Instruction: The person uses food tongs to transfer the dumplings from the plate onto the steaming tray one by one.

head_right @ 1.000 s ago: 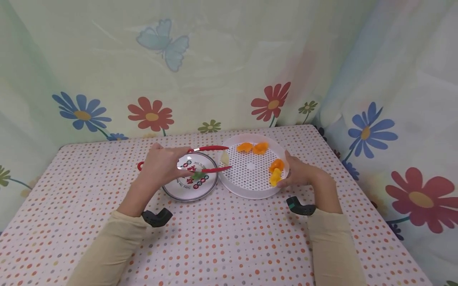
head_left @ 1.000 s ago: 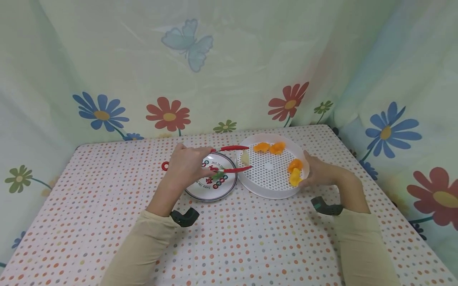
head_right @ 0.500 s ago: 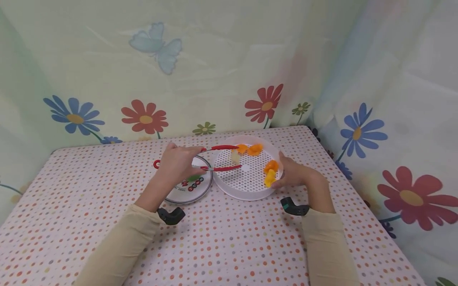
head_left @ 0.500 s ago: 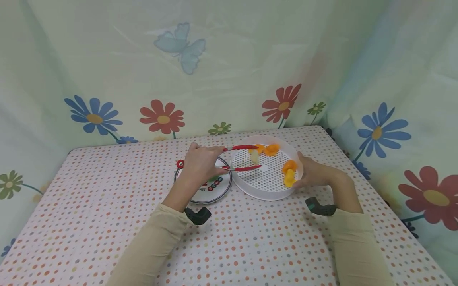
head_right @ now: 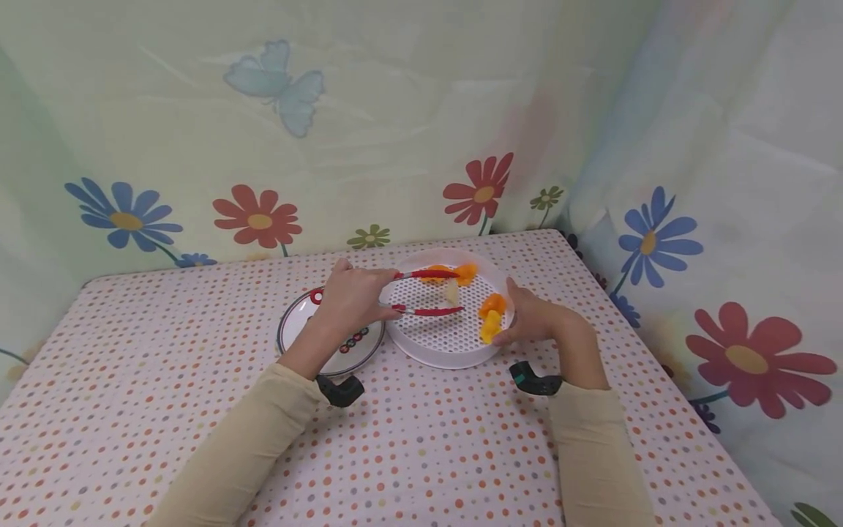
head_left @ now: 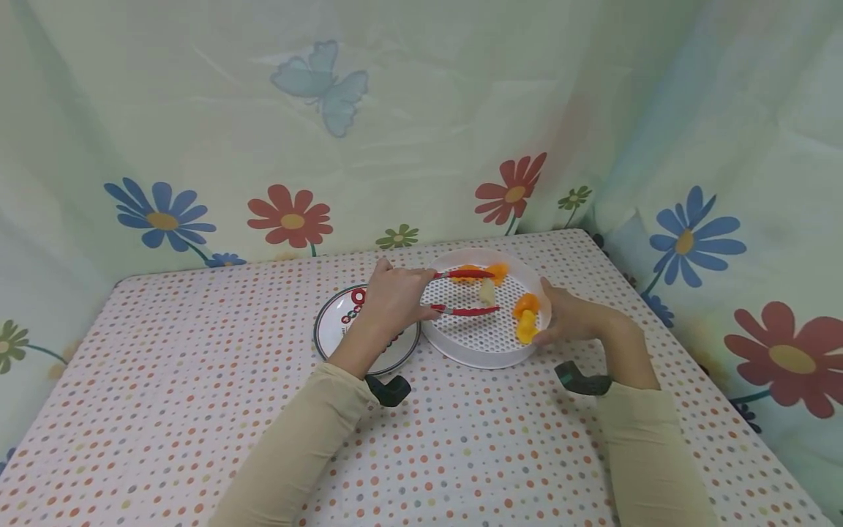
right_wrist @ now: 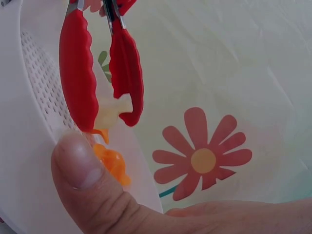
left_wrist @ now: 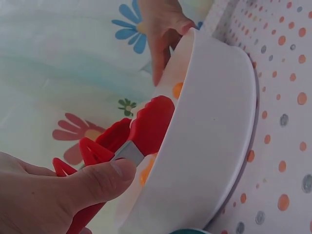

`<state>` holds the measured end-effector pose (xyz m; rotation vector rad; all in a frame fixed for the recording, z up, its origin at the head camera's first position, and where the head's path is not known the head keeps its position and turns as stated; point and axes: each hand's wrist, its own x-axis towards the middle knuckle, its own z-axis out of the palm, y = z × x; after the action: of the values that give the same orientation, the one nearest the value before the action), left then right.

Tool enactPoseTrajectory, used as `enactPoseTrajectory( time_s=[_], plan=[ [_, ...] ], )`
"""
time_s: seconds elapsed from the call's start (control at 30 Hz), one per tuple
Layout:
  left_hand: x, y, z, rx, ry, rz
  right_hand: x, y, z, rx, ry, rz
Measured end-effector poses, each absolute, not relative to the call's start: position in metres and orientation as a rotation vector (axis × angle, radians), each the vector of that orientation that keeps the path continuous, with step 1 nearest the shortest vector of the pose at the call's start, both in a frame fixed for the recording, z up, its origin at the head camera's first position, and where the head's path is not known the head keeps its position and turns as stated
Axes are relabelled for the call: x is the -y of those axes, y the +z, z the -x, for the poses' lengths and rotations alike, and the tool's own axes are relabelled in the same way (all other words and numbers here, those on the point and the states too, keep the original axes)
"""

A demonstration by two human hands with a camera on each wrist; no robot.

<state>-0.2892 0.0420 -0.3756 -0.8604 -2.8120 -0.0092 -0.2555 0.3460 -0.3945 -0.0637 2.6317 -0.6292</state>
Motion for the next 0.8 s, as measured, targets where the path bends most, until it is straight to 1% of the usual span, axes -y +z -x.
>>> enactPoseTrajectory(
  time_s=[0.8],
  plan=[
    [-0.082,-0.381,0.306,2.851,0.015,0.904,-0.344,-0.391,0.252,-2.618,-0.629,0.016]
  ],
)
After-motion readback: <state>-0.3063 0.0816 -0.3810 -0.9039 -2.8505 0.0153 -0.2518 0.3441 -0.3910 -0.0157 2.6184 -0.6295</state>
